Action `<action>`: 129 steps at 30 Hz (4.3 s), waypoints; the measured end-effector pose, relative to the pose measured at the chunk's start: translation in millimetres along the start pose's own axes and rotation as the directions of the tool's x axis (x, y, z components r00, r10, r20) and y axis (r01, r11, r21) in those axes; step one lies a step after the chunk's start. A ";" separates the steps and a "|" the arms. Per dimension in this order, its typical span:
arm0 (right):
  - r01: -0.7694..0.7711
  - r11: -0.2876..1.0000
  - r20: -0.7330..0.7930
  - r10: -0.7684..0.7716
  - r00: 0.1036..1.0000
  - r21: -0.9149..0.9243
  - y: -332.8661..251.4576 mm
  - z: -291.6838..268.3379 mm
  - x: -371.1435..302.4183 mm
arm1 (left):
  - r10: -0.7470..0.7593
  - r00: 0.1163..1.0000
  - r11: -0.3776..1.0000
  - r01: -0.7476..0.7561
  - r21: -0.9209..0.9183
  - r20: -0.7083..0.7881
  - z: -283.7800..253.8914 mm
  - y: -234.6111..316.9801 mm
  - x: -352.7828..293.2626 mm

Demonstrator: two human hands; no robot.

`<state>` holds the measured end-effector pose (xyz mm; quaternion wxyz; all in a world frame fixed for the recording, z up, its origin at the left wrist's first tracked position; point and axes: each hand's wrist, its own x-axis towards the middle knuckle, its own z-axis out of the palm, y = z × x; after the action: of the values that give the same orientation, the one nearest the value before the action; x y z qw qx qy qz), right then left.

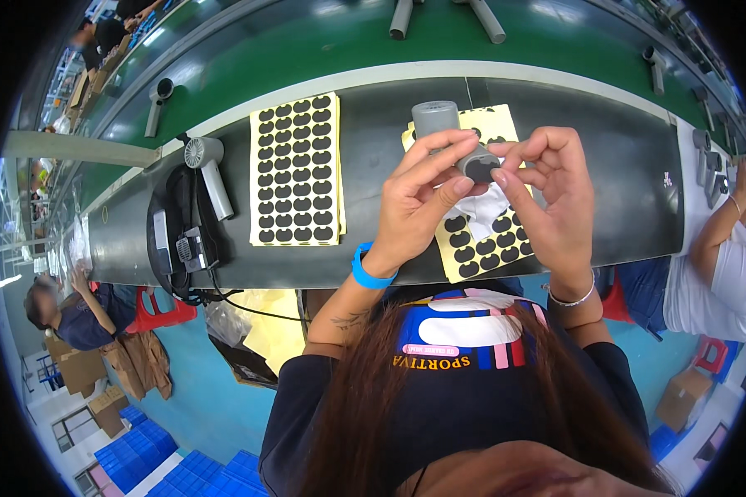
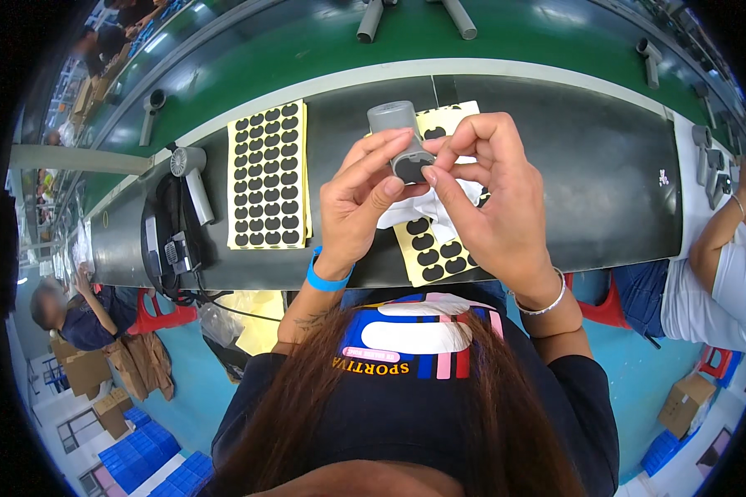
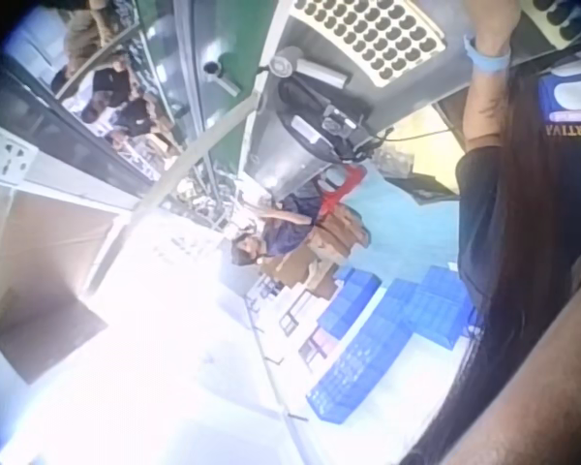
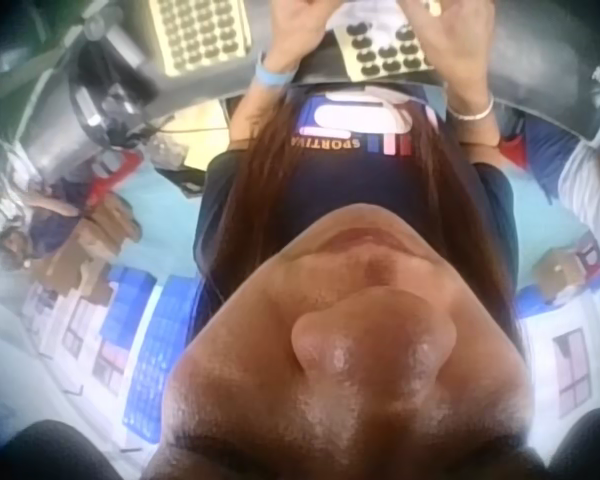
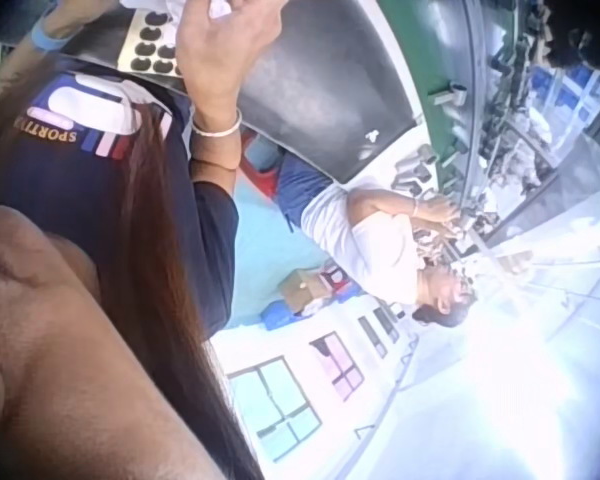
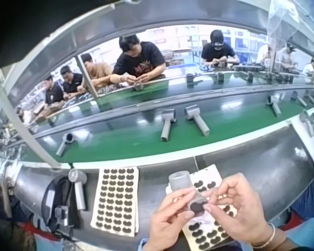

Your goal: Assembling electronics components by manually applying adhesive pads to cylindrical bases on an assembly line.

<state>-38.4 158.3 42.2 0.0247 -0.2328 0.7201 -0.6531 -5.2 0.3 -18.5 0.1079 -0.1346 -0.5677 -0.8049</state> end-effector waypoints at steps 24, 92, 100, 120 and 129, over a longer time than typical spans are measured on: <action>0.019 0.991 0.023 -0.016 1.000 -0.130 -2.8 1.7 -0.7 | 0.031 0.999 0.999 -0.031 0.022 -0.032 2.8 1.4 -0.5; 0.135 0.854 0.252 -0.005 0.968 -0.502 103.6 -34.4 117.2 | 0.307 0.932 0.121 0.165 0.979 -0.195 -146.3 -81.8 190.4; 0.144 0.734 0.143 -0.065 0.988 -0.664 118.0 -5.0 45.4 | 0.538 0.825 0.431 -0.092 0.898 -0.174 -106.0 23.6 154.1; -0.074 0.974 0.166 0.038 0.985 0.216 48.9 -25.0 30.7 | 0.069 0.972 0.945 0.009 0.327 -0.226 -3.8 29.8 -0.7; 0.012 0.979 0.129 -0.039 0.991 0.204 3.3 -18.7 -4.1 | -0.059 0.998 0.968 0.060 0.243 -0.014 11.1 23.3 -9.8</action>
<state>-42.1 177.3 40.7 0.0876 -0.2813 0.6437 -0.7063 12.7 3.3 2.3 0.1012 -0.1006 -0.6657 -0.7324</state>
